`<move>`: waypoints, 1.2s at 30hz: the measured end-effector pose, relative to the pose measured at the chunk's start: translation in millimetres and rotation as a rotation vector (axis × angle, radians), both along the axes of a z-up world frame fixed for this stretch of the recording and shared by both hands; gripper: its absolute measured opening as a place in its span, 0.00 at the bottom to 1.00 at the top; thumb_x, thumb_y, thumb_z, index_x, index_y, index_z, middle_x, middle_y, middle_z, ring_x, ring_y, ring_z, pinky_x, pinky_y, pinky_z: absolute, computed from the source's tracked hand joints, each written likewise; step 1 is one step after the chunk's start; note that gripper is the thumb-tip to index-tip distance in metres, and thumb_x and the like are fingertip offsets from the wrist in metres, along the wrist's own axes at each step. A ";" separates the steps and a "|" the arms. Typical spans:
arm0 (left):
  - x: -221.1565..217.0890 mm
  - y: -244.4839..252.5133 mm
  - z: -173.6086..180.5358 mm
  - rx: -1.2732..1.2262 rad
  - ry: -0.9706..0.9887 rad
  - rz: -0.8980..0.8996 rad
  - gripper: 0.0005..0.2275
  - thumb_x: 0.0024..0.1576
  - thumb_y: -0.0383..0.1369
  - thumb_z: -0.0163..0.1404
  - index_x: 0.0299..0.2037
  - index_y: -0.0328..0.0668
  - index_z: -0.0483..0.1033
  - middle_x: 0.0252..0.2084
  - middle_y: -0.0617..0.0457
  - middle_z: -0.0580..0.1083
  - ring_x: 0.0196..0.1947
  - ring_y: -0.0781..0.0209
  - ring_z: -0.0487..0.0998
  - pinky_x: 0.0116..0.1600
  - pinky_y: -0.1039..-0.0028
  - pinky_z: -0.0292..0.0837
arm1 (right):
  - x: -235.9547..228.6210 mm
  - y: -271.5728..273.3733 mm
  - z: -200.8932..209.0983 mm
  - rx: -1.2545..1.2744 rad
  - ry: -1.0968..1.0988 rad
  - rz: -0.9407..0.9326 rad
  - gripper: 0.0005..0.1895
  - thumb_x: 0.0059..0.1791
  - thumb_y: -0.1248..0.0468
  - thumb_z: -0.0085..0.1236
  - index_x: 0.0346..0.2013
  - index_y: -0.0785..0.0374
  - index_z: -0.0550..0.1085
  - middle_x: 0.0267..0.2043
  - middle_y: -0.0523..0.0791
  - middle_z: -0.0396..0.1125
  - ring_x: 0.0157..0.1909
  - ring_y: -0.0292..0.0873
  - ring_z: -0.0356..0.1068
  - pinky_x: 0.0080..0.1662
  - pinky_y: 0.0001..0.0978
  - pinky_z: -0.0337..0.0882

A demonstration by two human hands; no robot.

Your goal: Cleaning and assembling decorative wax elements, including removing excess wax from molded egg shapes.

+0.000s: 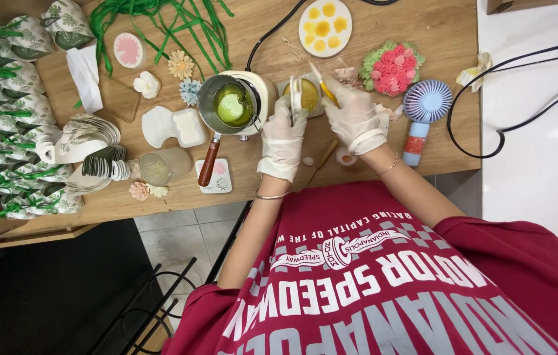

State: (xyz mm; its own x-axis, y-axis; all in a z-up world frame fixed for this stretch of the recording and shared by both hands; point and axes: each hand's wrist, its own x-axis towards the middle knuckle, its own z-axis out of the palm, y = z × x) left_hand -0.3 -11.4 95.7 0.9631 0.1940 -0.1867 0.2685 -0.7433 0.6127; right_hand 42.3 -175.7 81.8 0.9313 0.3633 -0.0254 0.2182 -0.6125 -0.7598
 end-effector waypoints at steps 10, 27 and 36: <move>-17.5 0.6 -3.9 -0.866 0.009 0.375 0.17 0.61 0.33 0.57 0.55 0.28 0.71 0.43 0.48 0.80 0.39 0.69 0.80 0.41 0.81 0.78 | -0.6 -29.3 -7.7 0.559 0.724 -0.252 0.18 0.56 0.65 0.52 0.61 0.62 0.75 0.31 0.39 0.70 0.29 0.29 0.65 0.31 0.22 0.68; -29.6 8.2 -9.0 -1.120 0.103 0.516 0.17 0.60 0.30 0.55 0.57 0.34 0.67 0.46 0.50 0.78 0.42 0.66 0.81 0.42 0.78 0.81 | -15.1 -23.3 26.6 -0.224 -0.008 -0.002 0.17 0.54 0.58 0.58 0.59 0.42 0.77 0.45 0.48 0.74 0.42 0.53 0.74 0.42 0.46 0.73; -30.6 4.2 -16.5 -1.109 0.081 0.469 0.18 0.61 0.30 0.55 0.59 0.34 0.67 0.48 0.50 0.78 0.42 0.67 0.81 0.42 0.80 0.78 | -14.9 -27.3 30.4 -0.495 -0.152 0.094 0.22 0.52 0.59 0.57 0.62 0.44 0.75 0.40 0.48 0.70 0.43 0.51 0.71 0.47 0.51 0.62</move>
